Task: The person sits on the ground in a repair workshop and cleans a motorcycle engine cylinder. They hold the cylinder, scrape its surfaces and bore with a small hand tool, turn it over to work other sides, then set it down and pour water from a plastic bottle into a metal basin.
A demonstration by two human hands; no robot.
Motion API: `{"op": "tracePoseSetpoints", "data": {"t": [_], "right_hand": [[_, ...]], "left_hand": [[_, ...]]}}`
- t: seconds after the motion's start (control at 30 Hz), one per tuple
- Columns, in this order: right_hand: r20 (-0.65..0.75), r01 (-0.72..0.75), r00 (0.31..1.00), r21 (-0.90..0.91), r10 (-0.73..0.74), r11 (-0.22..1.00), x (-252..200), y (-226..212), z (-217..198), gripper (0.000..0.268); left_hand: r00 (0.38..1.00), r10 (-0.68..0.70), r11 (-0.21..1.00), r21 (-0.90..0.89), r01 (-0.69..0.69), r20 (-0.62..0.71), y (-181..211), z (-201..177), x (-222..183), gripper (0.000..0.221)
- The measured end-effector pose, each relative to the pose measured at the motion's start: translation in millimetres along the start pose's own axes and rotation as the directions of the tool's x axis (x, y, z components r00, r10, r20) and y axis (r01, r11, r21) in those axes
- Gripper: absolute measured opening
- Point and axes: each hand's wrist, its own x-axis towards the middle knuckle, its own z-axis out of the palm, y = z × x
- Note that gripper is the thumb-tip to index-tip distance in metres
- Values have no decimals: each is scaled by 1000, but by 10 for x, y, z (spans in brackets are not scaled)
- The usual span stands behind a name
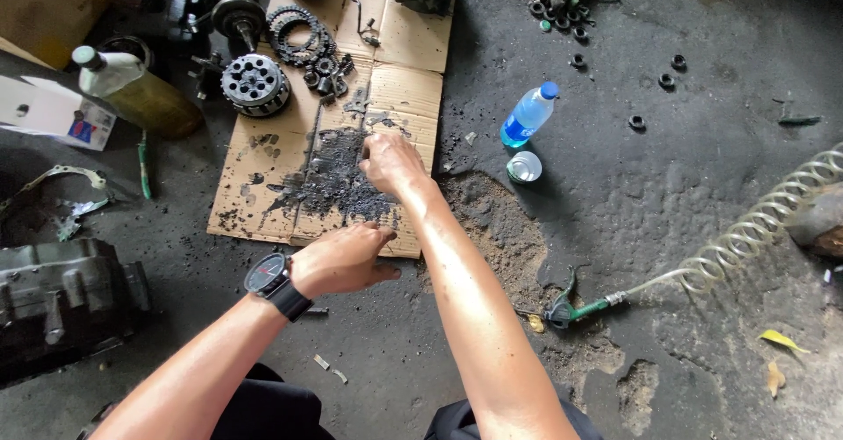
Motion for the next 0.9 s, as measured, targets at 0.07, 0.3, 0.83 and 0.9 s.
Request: {"op": "tracePoseSetpoints", "data": {"t": [0.07, 0.3, 0.83, 0.9], "right_hand": [[-13, 37, 999, -22, -38, 999, 19, 31, -3, 20], [-48, 87, 995, 11, -86, 996, -73, -32, -208, 22], [67, 90, 993, 161, -102, 983, 47, 361, -89, 29], [67, 112, 990, 176, -126, 978, 65, 345, -107, 28]], "left_hand": [[999, -39, 999, -1, 39, 9, -15, 15, 14, 48], [994, -81, 995, -65, 76, -77, -349, 92, 191, 50], [892, -441, 897, -31, 441, -100, -140, -106, 105, 51], [878, -464, 885, -29, 464, -119, -54, -210, 62, 50]]}}
